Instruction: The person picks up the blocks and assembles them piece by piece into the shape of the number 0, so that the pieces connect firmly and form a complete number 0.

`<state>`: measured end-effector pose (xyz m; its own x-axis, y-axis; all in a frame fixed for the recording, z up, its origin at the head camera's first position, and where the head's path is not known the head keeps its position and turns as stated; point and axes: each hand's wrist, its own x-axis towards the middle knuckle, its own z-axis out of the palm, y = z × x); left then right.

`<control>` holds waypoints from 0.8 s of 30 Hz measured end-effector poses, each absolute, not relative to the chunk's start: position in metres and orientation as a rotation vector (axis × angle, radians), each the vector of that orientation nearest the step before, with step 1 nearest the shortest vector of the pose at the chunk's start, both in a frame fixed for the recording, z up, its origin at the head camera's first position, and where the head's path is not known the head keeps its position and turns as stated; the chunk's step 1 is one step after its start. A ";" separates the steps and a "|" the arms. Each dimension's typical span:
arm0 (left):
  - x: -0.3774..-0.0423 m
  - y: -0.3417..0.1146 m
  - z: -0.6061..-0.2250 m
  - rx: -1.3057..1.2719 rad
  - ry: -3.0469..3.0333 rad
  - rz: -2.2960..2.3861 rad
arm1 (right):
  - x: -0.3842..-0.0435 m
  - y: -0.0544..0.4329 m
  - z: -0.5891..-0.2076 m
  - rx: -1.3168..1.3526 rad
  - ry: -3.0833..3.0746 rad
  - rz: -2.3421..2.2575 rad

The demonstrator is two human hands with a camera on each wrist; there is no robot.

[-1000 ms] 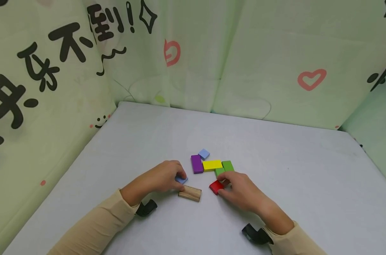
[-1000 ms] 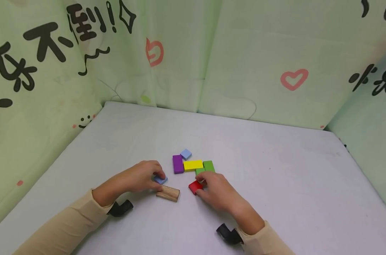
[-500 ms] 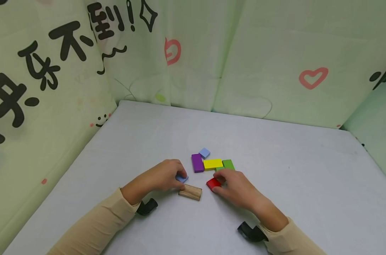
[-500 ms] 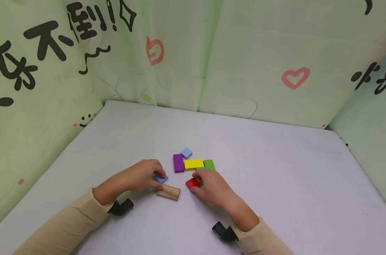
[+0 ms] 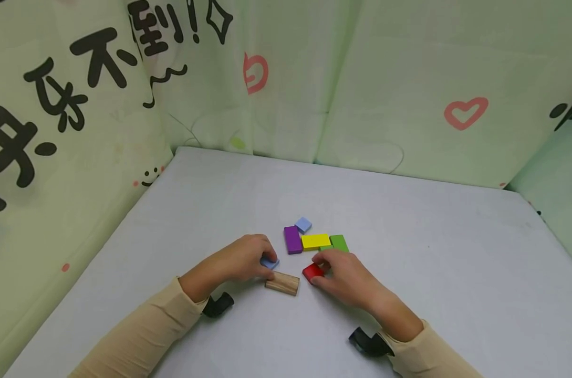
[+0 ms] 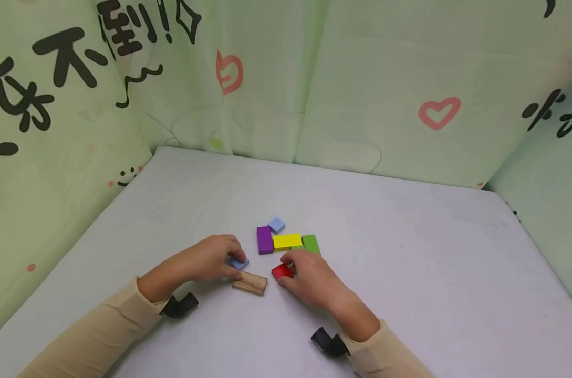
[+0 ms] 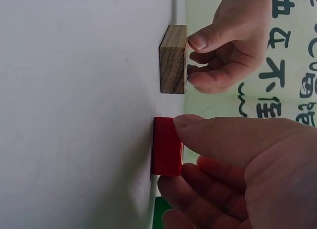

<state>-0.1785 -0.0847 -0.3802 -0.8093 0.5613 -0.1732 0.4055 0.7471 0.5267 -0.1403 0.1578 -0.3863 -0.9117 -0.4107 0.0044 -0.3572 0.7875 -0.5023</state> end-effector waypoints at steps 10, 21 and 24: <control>-0.178 -0.084 -0.379 0.743 2.619 0.667 | -0.138 0.154 -0.385 -0.598 2.848 -0.779; -0.179 -0.084 -0.377 0.778 2.613 0.605 | -0.138 0.154 -0.385 -0.626 2.858 -0.773; -0.179 -0.084 -0.377 0.763 2.611 0.611 | -0.138 0.153 -0.385 -0.624 2.859 -0.770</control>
